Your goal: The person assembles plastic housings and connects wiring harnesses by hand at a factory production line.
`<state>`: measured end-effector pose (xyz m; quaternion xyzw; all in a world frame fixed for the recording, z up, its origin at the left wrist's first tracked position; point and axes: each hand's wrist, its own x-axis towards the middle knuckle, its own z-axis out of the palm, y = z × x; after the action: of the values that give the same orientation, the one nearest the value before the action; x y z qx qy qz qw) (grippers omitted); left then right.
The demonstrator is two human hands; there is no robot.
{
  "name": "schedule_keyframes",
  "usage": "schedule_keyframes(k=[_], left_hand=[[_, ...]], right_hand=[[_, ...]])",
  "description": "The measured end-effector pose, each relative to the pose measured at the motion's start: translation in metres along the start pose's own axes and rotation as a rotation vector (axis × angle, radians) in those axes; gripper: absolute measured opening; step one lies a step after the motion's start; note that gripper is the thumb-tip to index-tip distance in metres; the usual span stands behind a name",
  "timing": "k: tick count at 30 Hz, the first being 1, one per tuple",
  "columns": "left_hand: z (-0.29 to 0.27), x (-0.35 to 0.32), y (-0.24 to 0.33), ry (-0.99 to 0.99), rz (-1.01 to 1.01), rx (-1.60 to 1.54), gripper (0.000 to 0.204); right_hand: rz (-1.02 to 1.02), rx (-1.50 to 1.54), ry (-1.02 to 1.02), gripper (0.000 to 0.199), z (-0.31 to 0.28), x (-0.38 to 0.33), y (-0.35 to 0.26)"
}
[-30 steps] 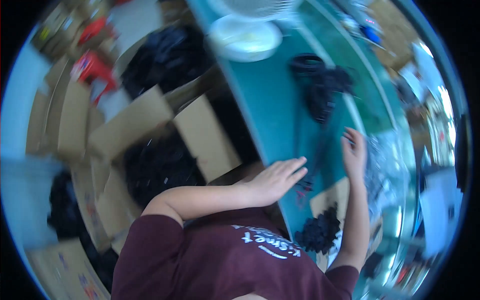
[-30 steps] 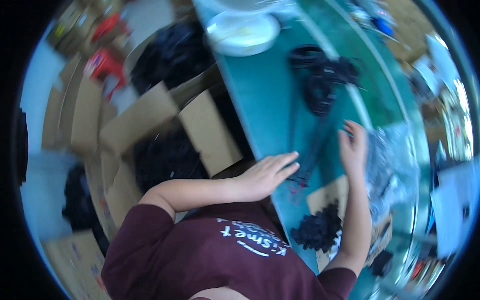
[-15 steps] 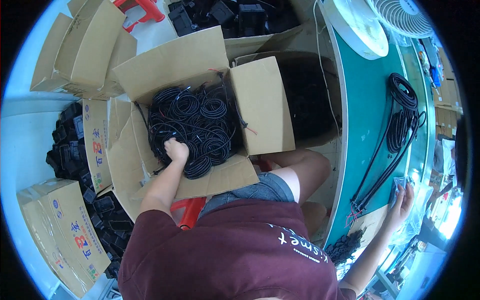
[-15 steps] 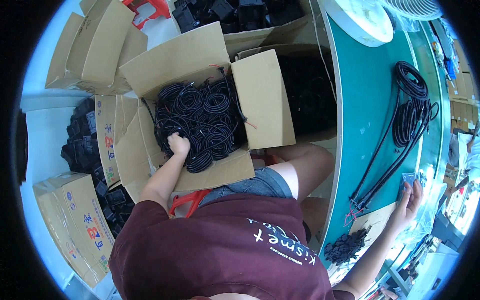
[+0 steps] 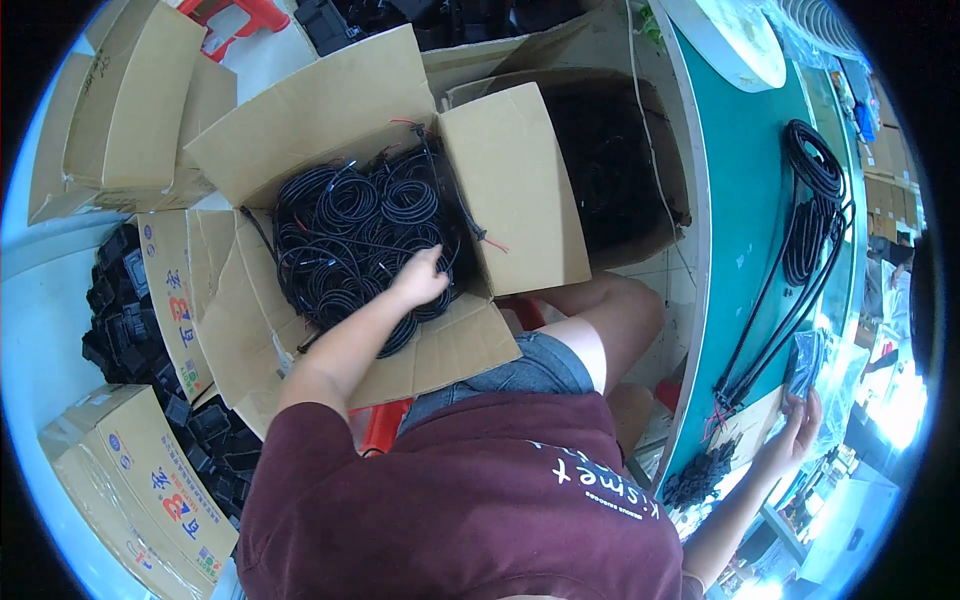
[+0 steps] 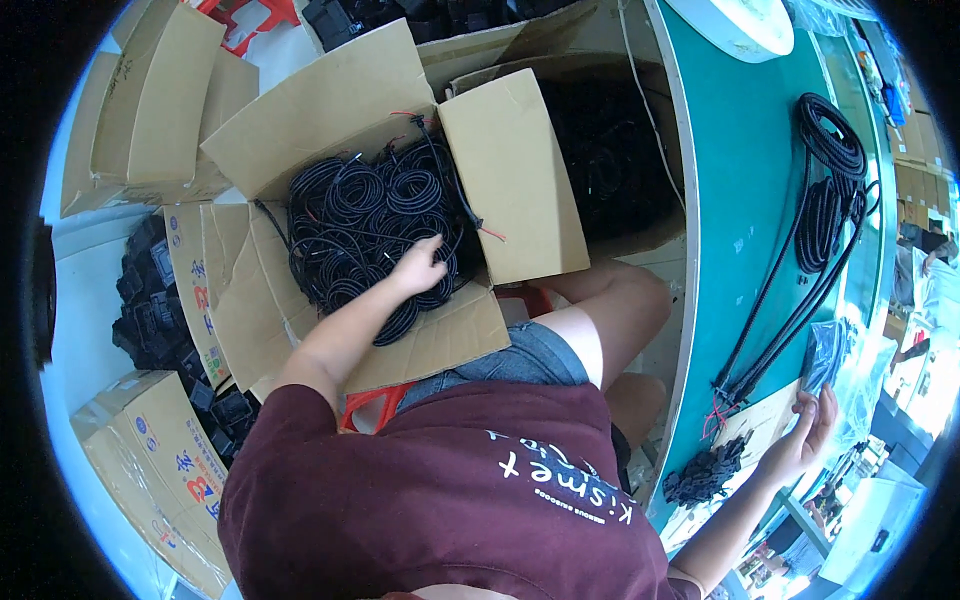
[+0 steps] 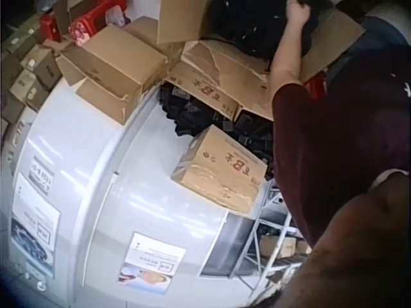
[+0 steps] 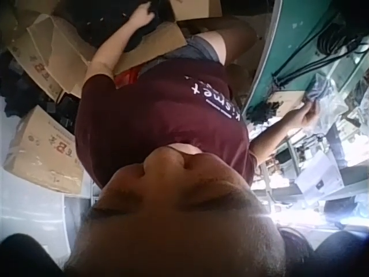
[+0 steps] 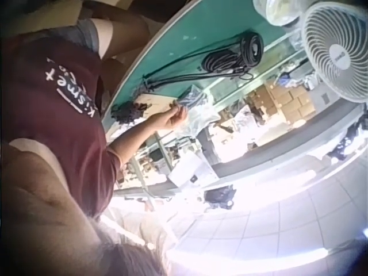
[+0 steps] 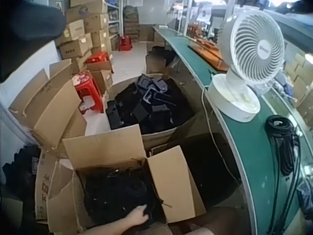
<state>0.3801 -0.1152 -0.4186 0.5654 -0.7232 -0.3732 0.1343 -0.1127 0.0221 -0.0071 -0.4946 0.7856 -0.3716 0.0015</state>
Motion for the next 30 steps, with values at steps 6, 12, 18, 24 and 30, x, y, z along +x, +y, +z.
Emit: schedule_keyframes(k=[6,12,18,24,30], left_hand=[[0.04,0.03,0.039,-0.16,-0.503,0.101,0.033],[-0.003,0.063,0.053,0.204,-0.614,-0.869,0.024],[0.0,0.106,0.002,0.526,-0.216,-0.251,0.012],[-0.001,0.107,0.028,0.281,-0.194,-0.137,0.031],[-0.005,0.141,0.005,0.621,-0.251,-0.404,0.02]], right_hand=[[0.024,-0.007,-0.032,0.024,0.006,-0.009,-0.015],[0.034,-0.053,0.008,0.022,-0.024,-0.027,-0.01],[0.089,-0.027,0.011,0.021,-0.023,-0.038,-0.006],[0.112,-0.054,0.023,0.022,-0.032,-0.052,-0.001],[0.171,-0.063,0.043,0.021,-0.032,-0.061,0.0]])
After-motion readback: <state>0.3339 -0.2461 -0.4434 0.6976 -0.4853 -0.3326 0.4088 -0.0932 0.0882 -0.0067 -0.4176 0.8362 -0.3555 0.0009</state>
